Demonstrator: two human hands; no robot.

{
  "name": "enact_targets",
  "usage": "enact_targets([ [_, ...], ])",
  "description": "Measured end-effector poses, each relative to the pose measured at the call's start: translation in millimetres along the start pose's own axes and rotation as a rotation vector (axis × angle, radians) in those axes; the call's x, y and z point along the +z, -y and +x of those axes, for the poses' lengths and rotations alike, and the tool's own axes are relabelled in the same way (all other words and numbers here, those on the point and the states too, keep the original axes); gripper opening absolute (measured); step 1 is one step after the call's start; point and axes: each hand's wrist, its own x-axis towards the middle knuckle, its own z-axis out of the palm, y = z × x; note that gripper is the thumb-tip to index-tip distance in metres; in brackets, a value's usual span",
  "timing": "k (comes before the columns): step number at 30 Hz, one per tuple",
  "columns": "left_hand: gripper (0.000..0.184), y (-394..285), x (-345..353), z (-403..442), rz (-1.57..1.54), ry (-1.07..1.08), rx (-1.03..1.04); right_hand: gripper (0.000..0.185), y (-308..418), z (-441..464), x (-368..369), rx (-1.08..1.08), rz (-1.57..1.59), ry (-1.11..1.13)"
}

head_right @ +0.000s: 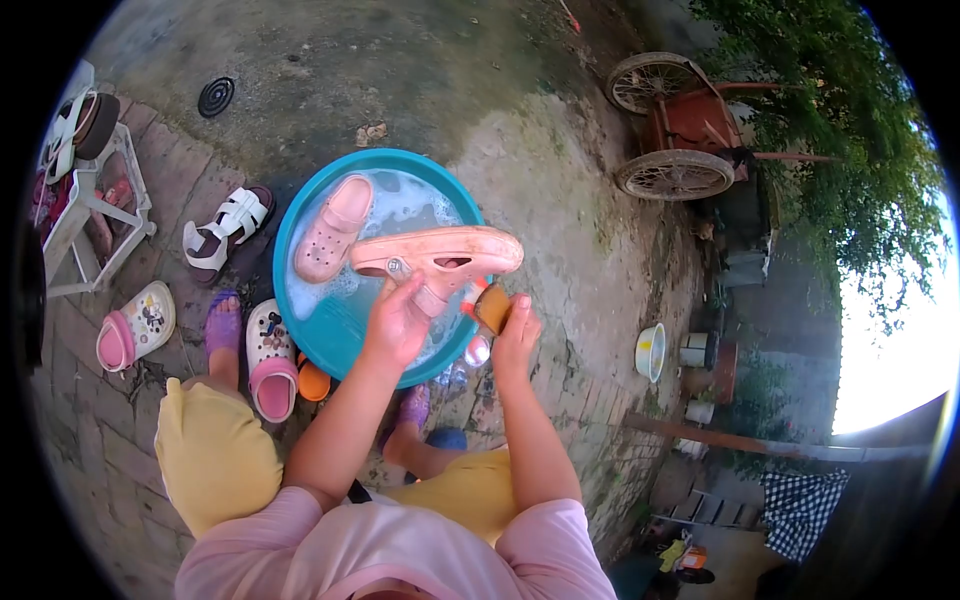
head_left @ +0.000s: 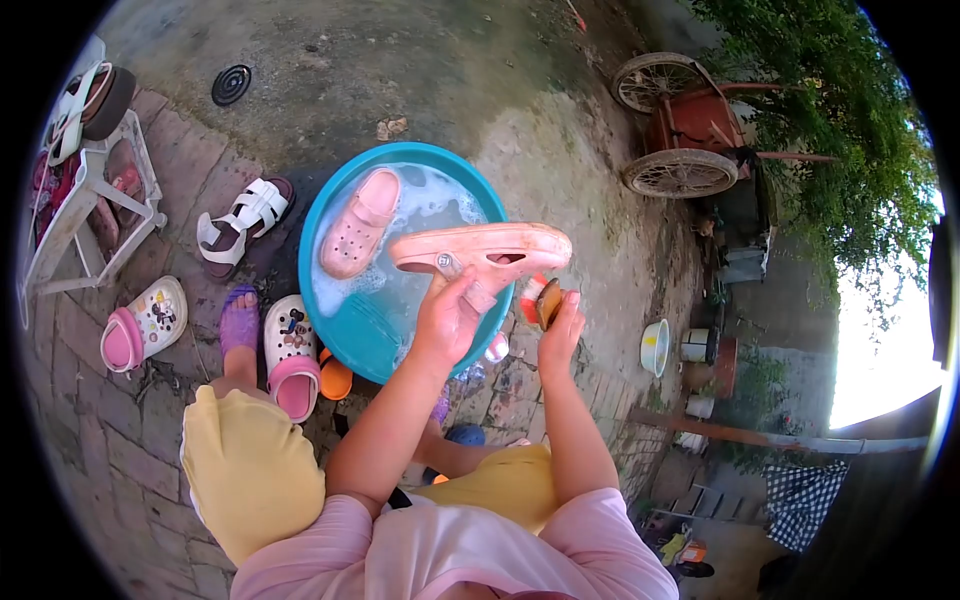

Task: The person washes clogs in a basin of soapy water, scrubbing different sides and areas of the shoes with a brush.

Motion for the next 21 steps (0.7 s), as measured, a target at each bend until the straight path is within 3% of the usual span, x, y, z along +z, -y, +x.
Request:
enact_targets([
  [2, 0.044, 0.6, -5.7, -3.1, 0.241, 0.113, -0.019, 0.053, 3.2, 1.7, -0.6, -0.024, 0.033, -0.013],
  [4, 0.047, 5.0, -1.5, -6.8, 0.221, 0.075, -0.083, 0.053, 10.8, 1.4, 4.5, 0.027, -0.034, 0.003],
  [6, 0.055, 1.9, 14.2, -7.6, -0.104, 0.136, -0.15, 0.05, 13.4, -0.7, 8.1, 0.135, 0.124, -0.057],
  [8, 0.065, -7.0, 19.1, -4.6, -0.092, 0.148, -0.167, 0.046, 6.4, 0.5, 4.2, 0.025, 0.076, 0.105],
  [10, 0.069, -8.4, 12.1, -2.6, 0.126, 0.013, -0.109, 0.041, 1.9, 4.3, 3.4, -0.006, 0.047, 0.157],
  [11, 0.065, -7.6, 10.5, -3.4, 0.132, -0.096, -0.133, 0.039, -2.9, 6.4, 3.8, -0.025, -0.01, 0.151],
  [16, 0.056, 3.7, -3.1, -2.5, 0.288, -0.109, 0.017, 0.034, 16.0, 11.9, -1.1, 0.093, -0.32, 0.009],
  [18, 0.052, 13.6, -17.5, -4.9, 0.344, -0.136, 0.015, 0.032, 30.0, -0.8, 22.6, -0.41, -0.398, 0.051],
  [20, 0.045, 10.8, -14.6, -8.6, -0.024, 0.04, -0.064, 0.033, 28.4, 6.1, 18.2, -0.449, -0.414, 0.043],
  [21, 0.04, 18.6, 1.2, -7.5, -0.022, -0.072, 0.05, 0.033, 14.5, 15.3, 4.6, -0.361, -0.427, 0.007],
])
